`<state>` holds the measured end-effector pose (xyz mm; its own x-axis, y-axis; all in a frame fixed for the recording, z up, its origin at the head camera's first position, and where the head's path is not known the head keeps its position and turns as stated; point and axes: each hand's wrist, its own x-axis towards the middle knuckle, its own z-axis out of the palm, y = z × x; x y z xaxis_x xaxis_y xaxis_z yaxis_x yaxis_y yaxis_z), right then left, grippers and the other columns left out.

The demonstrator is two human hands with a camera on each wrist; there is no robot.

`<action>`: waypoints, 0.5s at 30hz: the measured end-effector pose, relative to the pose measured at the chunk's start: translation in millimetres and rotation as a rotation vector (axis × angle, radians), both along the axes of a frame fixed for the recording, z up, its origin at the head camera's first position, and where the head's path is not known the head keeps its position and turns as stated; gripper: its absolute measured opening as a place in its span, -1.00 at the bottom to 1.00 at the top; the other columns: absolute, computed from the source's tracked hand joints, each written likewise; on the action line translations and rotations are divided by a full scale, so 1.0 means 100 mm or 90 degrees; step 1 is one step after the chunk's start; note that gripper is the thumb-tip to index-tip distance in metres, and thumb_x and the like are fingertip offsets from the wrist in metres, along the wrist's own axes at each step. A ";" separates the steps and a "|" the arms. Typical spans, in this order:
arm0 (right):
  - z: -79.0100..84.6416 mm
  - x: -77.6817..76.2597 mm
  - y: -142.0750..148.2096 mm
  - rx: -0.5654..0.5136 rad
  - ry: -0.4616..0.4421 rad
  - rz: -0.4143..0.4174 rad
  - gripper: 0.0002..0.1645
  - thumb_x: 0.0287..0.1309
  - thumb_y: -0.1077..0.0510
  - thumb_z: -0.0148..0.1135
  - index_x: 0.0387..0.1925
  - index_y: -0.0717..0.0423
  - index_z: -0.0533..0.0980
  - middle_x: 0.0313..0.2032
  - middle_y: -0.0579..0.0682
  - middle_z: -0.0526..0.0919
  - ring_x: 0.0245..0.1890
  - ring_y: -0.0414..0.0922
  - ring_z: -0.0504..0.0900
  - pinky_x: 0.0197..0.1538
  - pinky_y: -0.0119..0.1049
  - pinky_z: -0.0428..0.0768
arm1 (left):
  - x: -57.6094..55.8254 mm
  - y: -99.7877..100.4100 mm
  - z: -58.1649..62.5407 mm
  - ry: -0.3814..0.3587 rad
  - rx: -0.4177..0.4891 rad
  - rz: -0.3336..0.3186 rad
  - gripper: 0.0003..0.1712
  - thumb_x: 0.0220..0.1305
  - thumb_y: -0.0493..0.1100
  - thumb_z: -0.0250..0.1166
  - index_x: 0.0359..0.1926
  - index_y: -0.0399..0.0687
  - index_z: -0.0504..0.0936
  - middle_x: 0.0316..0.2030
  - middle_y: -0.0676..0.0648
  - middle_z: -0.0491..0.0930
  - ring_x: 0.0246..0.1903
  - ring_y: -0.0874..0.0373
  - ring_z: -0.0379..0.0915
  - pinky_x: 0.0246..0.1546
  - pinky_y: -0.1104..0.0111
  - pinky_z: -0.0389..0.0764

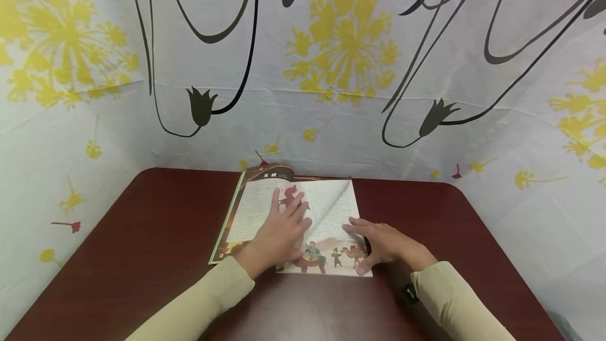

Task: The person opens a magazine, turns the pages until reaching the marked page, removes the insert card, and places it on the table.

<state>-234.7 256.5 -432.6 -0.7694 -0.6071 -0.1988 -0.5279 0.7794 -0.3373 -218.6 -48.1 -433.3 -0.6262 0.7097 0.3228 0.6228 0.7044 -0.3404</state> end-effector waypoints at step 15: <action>-0.01 0.01 0.00 -0.003 -0.001 -0.003 0.34 -0.35 -0.40 0.55 0.47 0.03 0.27 0.48 0.19 0.19 0.38 0.30 0.27 0.25 0.34 0.28 | 0.02 0.01 -0.01 -0.056 -0.055 0.025 -0.65 0.06 0.17 0.32 -0.23 0.09 0.73 0.36 -0.07 0.40 0.45 -0.06 0.11 0.30 -0.35 0.01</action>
